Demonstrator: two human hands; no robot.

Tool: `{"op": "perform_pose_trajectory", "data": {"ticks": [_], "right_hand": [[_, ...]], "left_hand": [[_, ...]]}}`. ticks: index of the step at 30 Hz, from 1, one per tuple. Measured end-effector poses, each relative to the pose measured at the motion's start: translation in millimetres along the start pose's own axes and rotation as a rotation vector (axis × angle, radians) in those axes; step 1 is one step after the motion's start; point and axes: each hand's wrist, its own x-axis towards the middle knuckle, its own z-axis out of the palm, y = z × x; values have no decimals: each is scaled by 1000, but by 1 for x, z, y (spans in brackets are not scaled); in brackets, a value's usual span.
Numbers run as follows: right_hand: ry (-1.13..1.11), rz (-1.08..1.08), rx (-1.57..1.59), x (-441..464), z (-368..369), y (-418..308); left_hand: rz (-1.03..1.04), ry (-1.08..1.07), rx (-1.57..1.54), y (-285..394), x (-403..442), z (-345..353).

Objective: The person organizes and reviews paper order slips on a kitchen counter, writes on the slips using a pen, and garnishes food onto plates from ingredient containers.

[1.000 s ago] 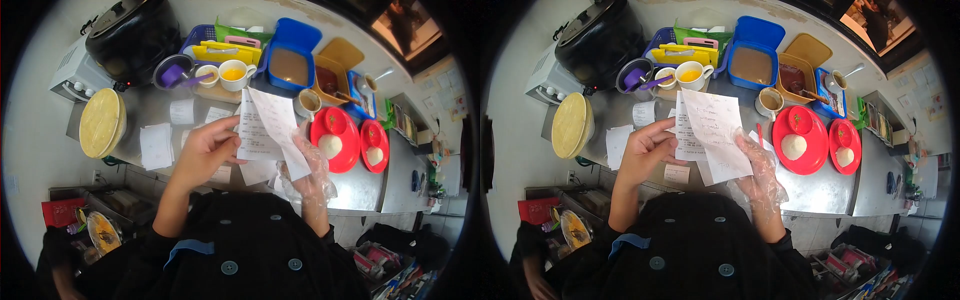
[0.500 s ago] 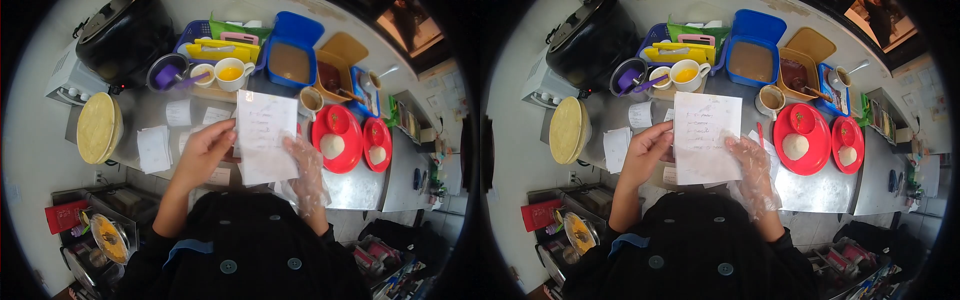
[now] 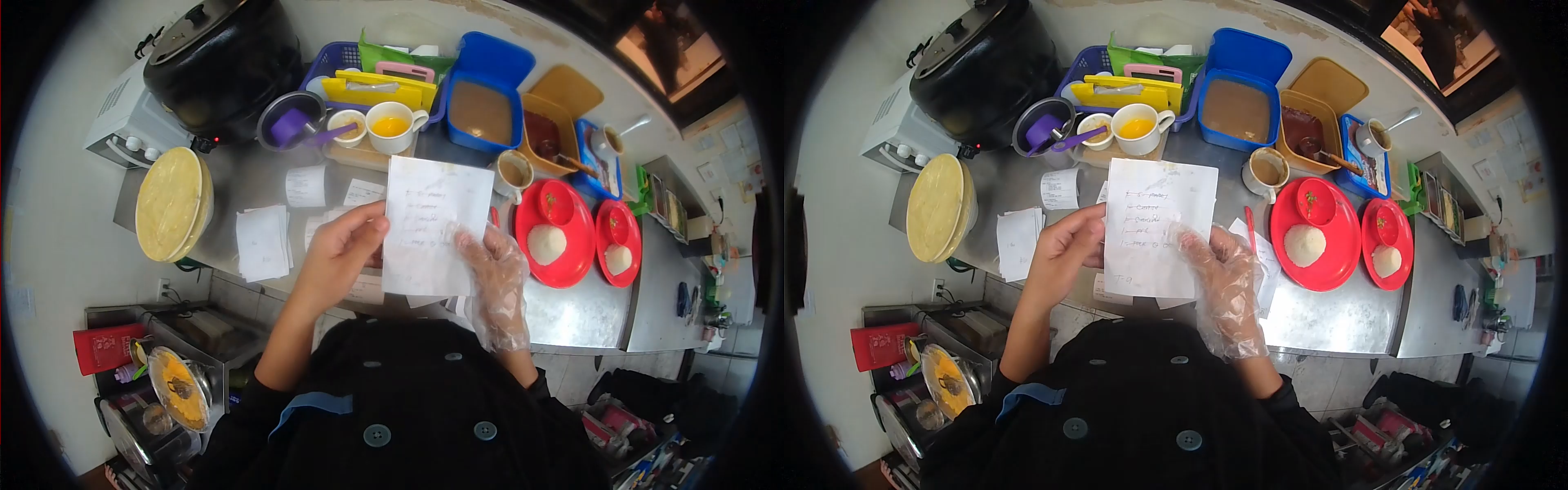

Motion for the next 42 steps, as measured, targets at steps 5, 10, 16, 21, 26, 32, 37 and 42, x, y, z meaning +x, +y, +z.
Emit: {"op": "perform_pose_trajectory", "data": {"ticks": [5, 10, 16, 21, 26, 32, 37, 42], "right_hand": [[-41, -1, -150, -1, -8, 16], [7, -52, -194, -7, -11, 19], [-5, -10, -137, -10, -24, 31], [-13, 11, -146, -16, -14, 34], [27, -13, -161, -18, -15, 35], [117, -98, -233, -21, -29, 33], [192, -93, -261, -23, -43, 32], [224, -107, -279, -24, -56, 35]], "left_hand": [[88, 35, 76, -17, -8, -6], [256, 589, 395, -54, -24, -110], [56, 836, 302, -108, -60, -215], [-165, 823, 691, -180, -52, -259], [-309, 1032, 1171, -162, -30, -216], [-318, 961, 1244, -145, -12, -165], [-463, 876, 1075, -140, -11, -165], [-302, 942, 1289, -138, -20, -150]]}}
